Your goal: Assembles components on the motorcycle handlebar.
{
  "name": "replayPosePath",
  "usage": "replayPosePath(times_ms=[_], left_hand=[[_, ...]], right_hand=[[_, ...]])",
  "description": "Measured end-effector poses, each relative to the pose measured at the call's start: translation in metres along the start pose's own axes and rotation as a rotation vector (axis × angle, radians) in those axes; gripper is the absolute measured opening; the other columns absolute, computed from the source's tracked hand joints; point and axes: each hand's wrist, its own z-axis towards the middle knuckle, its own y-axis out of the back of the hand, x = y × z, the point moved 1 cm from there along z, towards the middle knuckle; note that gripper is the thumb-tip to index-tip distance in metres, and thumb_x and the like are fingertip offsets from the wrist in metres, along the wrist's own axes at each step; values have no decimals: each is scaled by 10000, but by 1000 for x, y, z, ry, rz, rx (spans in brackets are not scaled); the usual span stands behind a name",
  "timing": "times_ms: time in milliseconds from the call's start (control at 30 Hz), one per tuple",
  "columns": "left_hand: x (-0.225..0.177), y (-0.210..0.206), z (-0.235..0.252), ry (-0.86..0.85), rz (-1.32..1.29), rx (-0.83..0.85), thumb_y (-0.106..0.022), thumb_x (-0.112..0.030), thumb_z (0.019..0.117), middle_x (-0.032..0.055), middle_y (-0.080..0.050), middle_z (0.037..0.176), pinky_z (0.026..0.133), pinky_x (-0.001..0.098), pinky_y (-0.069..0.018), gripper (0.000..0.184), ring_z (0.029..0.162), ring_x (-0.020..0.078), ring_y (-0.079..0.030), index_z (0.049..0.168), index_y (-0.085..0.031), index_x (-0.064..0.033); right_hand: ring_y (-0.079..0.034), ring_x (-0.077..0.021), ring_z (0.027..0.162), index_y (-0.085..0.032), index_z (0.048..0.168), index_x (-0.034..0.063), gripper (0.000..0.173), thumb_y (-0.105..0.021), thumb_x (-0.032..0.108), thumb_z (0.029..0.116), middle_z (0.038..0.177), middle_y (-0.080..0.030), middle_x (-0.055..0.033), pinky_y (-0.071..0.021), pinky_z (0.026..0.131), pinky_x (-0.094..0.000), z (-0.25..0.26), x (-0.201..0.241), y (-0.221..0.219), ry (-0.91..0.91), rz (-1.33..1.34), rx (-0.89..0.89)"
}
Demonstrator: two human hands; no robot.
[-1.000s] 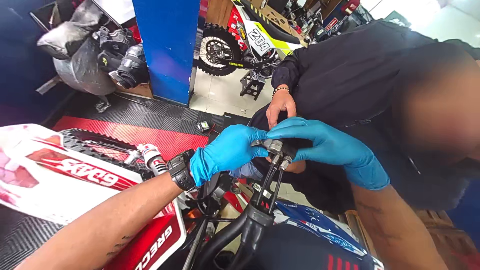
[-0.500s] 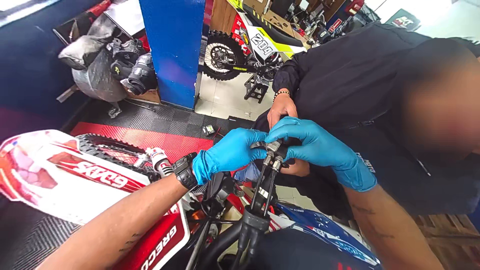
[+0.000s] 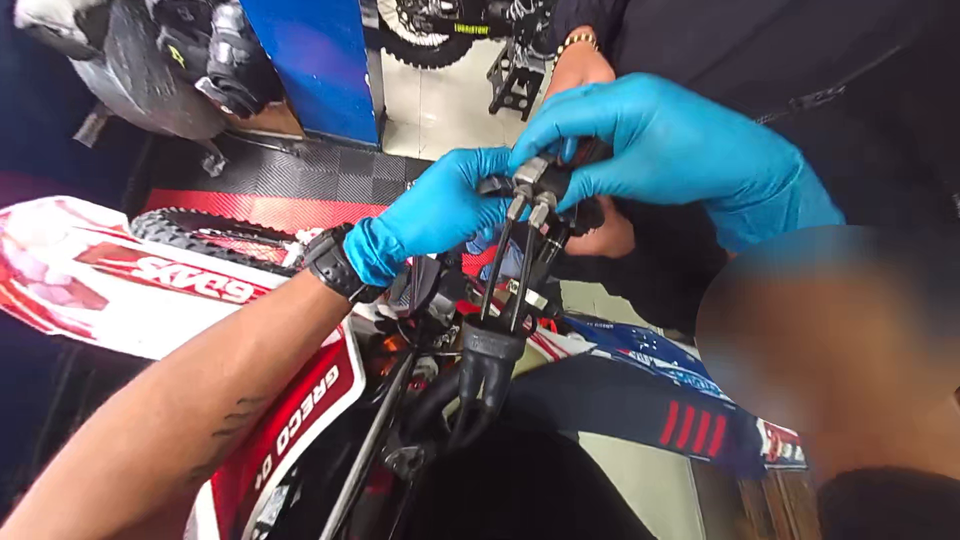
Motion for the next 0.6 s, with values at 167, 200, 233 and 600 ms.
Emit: replayPosePath(times_ms=[167, 200, 233, 600], left_hand=[[1, -1, 0, -64, 20, -23, -692, -45, 923, -54, -686, 823, 570, 165, -556, 139, 645, 0, -637, 1055, -689, -86], [0, -2, 0, -62, 4, -17, -698, -37, 920, -52, -687, 828, 563, 166, -559, 153, 642, 4, -640, 1065, -686, -84], [0, -2, 0, -58, -16, -14, -701, -28, 911, -52, -693, 833, 557, 166, -562, 176, 638, 6, -644, 1078, -685, -82], [2, -4, -1, -78, -47, -8, -747, -57, 906, -71, -718, 916, 605, 173, -590, 231, 701, 4, -670, 1127, -690, -91]], right_hand=[[-639, -26, 920, -714, 1175, 109, 277, -725, 229, 925, 1070, -691, 15, -558, 771, -197, -1, -3, 4, 24, -21, 19], [-628, -14, 893, -712, 1173, 112, 275, -722, 227, 923, 1040, -680, 28, -550, 755, -184, -1, -3, 4, 28, -9, 16], [-622, -6, 878, -710, 1172, 112, 277, -721, 219, 916, 1016, -674, 39, -546, 747, -175, -2, -4, 3, 21, 10, 11], [-635, -13, 1075, -638, 1380, 174, 489, -708, 366, 936, 1237, -679, 66, -555, 889, -190, -18, -5, -7, -105, -16, -115]])
